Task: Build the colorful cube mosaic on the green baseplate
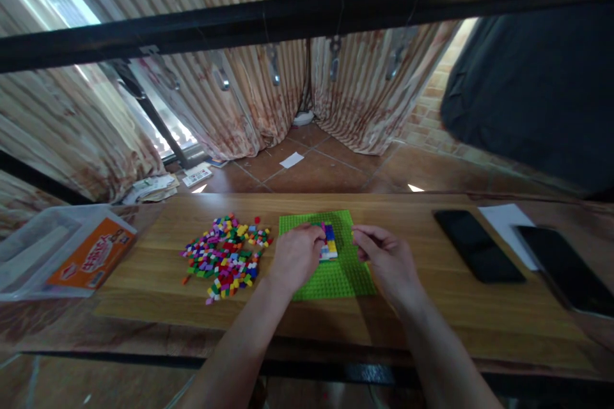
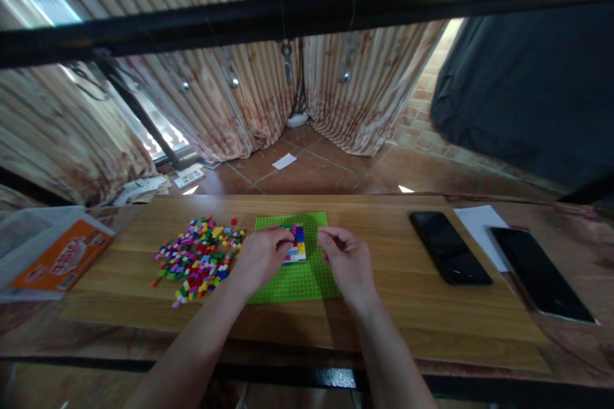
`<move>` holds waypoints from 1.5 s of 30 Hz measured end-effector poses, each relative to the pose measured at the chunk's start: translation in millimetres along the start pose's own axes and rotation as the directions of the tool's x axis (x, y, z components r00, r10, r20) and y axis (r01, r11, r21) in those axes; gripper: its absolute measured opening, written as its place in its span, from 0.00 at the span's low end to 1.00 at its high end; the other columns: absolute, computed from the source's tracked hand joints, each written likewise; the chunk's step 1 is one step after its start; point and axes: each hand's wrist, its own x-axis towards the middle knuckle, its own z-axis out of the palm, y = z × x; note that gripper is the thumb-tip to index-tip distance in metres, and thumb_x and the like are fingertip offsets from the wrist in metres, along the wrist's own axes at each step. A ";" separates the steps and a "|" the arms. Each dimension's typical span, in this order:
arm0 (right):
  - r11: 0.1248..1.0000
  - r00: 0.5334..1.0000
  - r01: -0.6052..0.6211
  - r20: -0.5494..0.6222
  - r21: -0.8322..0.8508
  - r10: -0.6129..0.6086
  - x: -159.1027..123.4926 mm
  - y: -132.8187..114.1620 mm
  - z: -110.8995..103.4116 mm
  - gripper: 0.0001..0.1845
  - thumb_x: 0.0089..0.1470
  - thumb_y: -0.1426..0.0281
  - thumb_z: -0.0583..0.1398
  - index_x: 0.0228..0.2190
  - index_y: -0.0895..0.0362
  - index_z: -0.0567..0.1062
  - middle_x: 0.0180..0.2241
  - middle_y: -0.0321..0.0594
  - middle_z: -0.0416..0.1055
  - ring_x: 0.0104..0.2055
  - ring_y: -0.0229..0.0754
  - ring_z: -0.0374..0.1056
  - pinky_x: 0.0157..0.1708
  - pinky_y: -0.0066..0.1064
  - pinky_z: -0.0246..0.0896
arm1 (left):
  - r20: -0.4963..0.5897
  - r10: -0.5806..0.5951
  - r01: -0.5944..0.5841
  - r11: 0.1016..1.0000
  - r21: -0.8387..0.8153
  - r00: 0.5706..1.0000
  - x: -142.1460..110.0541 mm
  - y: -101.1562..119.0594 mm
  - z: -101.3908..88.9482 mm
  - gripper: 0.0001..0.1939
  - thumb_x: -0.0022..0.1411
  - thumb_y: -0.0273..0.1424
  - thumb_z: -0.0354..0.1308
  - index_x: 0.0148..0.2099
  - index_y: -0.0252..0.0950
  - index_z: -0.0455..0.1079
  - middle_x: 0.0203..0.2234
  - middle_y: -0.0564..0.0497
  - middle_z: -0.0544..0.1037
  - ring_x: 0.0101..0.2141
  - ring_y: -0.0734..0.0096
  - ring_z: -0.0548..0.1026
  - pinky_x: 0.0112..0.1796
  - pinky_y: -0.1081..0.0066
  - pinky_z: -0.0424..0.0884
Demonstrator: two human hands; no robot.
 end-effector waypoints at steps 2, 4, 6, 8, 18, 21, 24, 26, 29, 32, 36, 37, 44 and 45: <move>0.999 1.000 0.010 0.001 -0.032 -0.010 1.7 3.7 2.2 0.20 0.39 0.55 0.68 0.31 0.58 0.81 0.22 0.37 0.73 0.21 0.35 0.63 0.21 0.28 0.59 | 0.002 -0.014 0.014 1.000 0.016 1.000 1.6 0.8 2.2 0.07 0.64 0.30 0.56 0.39 0.39 0.77 0.37 0.50 0.81 0.38 0.64 0.78 0.40 0.68 0.70; 0.997 1.000 0.012 0.007 -0.070 -0.012 4.3 9.1 4.4 0.20 0.40 0.55 0.68 0.30 0.58 0.81 0.22 0.38 0.74 0.22 0.36 0.63 0.22 0.29 0.59 | -0.006 -0.034 0.034 0.999 0.023 0.999 3.5 1.4 4.8 0.06 0.64 0.30 0.57 0.39 0.39 0.76 0.36 0.50 0.81 0.38 0.63 0.78 0.39 0.68 0.70; 0.995 1.000 0.000 0.017 -0.102 0.002 7.1 14.8 6.4 0.19 0.40 0.56 0.67 0.30 0.58 0.81 0.23 0.39 0.75 0.23 0.38 0.65 0.23 0.29 0.60 | -0.022 -0.061 0.061 0.998 0.026 0.998 4.9 1.7 7.9 0.05 0.63 0.30 0.57 0.39 0.39 0.75 0.35 0.51 0.82 0.38 0.63 0.78 0.38 0.68 0.69; 0.993 0.999 -0.013 0.028 -0.121 0.016 9.0 19.1 7.9 0.19 0.41 0.56 0.66 0.31 0.58 0.82 0.23 0.39 0.76 0.23 0.38 0.65 0.23 0.30 0.60 | -0.043 -0.085 0.086 0.996 0.025 0.995 5.3 2.0 11.1 0.05 0.63 0.30 0.58 0.40 0.39 0.74 0.35 0.52 0.82 0.37 0.64 0.79 0.38 0.68 0.69; 0.982 0.996 -0.007 0.086 -0.188 0.024 5.5 22.7 6.9 0.20 0.43 0.55 0.65 0.33 0.57 0.82 0.26 0.40 0.77 0.25 0.39 0.67 0.26 0.32 0.63 | -0.103 -0.066 0.069 0.997 0.019 0.992 -1.7 1.3 21.9 0.07 0.66 0.30 0.55 0.40 0.40 0.74 0.37 0.52 0.81 0.38 0.66 0.78 0.39 0.70 0.70; 0.986 0.997 -0.033 0.064 -0.166 0.044 5.4 20.7 8.0 0.22 0.42 0.54 0.66 0.34 0.58 0.81 0.25 0.40 0.76 0.24 0.38 0.66 0.25 0.31 0.62 | -0.122 -0.036 0.036 0.999 0.000 0.992 -2.7 -1.8 25.0 0.07 0.66 0.29 0.54 0.41 0.41 0.75 0.38 0.52 0.81 0.39 0.67 0.78 0.40 0.70 0.70; 0.992 0.997 -0.045 0.055 -0.116 0.052 4.9 17.1 10.3 0.22 0.39 0.54 0.67 0.32 0.57 0.81 0.23 0.39 0.76 0.22 0.37 0.65 0.23 0.31 0.61 | -0.138 -0.007 0.007 1.000 -0.004 0.990 -4.2 -4.1 27.4 0.09 0.67 0.28 0.53 0.43 0.41 0.75 0.39 0.52 0.81 0.40 0.67 0.78 0.41 0.70 0.71; 0.995 0.997 -0.047 0.053 -0.087 0.052 4.2 15.1 11.7 0.21 0.38 0.54 0.68 0.31 0.57 0.81 0.23 0.38 0.75 0.22 0.37 0.64 0.23 0.30 0.61 | -0.138 0.007 -0.006 1.000 0.012 0.990 -6.3 -3.9 28.2 0.11 0.68 0.27 0.51 0.43 0.41 0.75 0.39 0.51 0.81 0.39 0.67 0.78 0.41 0.69 0.71; 0.996 0.997 -0.057 0.048 -0.071 0.061 3.5 13.3 12.4 0.21 0.37 0.54 0.69 0.30 0.56 0.81 0.22 0.37 0.75 0.22 0.37 0.64 0.23 0.31 0.61 | -0.138 0.026 -0.020 0.999 0.049 0.990 -11.1 -1.3 29.4 0.12 0.69 0.28 0.49 0.43 0.39 0.75 0.40 0.49 0.80 0.39 0.66 0.77 0.41 0.69 0.72; 0.996 0.996 -0.069 0.055 -0.059 0.073 3.3 12.6 12.6 0.22 0.36 0.54 0.70 0.30 0.56 0.81 0.21 0.36 0.74 0.21 0.37 0.64 0.22 0.30 0.60 | -0.146 0.041 -0.023 0.992 0.120 0.988 -16.5 2.8 31.2 0.13 0.69 0.28 0.48 0.45 0.39 0.74 0.42 0.47 0.79 0.42 0.65 0.76 0.43 0.68 0.73; 0.995 0.993 -0.100 0.064 -0.025 0.102 2.5 12.9 14.0 0.24 0.33 0.53 0.71 0.30 0.57 0.81 0.20 0.36 0.74 0.20 0.36 0.63 0.21 0.30 0.60 | -0.137 0.041 -0.007 0.971 0.240 0.990 -21.2 10.1 33.4 0.13 0.69 0.26 0.49 0.49 0.37 0.73 0.42 0.46 0.77 0.43 0.62 0.75 0.41 0.66 0.74; 0.994 0.992 -0.106 0.064 -0.022 0.107 2.0 13.3 14.4 0.25 0.32 0.53 0.71 0.31 0.57 0.81 0.21 0.36 0.74 0.21 0.36 0.64 0.22 0.30 0.61 | -0.134 0.037 0.000 0.964 0.265 0.990 -21.9 12.2 33.7 0.13 0.69 0.25 0.49 0.50 0.36 0.73 0.42 0.46 0.77 0.43 0.61 0.75 0.41 0.66 0.74; 0.993 0.992 -0.116 0.060 0.036 0.114 0.7 13.7 11.7 0.30 0.29 0.52 0.74 0.33 0.58 0.80 0.23 0.39 0.76 0.22 0.38 0.68 0.25 0.32 0.66 | -0.135 0.030 0.006 0.965 0.262 0.990 -24.3 15.5 34.5 0.14 0.69 0.25 0.48 0.51 0.34 0.72 0.45 0.44 0.77 0.44 0.60 0.75 0.41 0.64 0.76; 0.992 0.992 -0.117 0.059 0.044 0.114 1.0 13.0 10.6 0.30 0.28 0.53 0.74 0.33 0.58 0.80 0.24 0.39 0.77 0.23 0.38 0.68 0.25 0.32 0.66 | -0.141 0.031 0.003 0.971 0.239 0.989 -24.8 14.2 35.0 0.14 0.69 0.25 0.48 0.51 0.34 0.72 0.45 0.44 0.77 0.44 0.60 0.75 0.42 0.64 0.76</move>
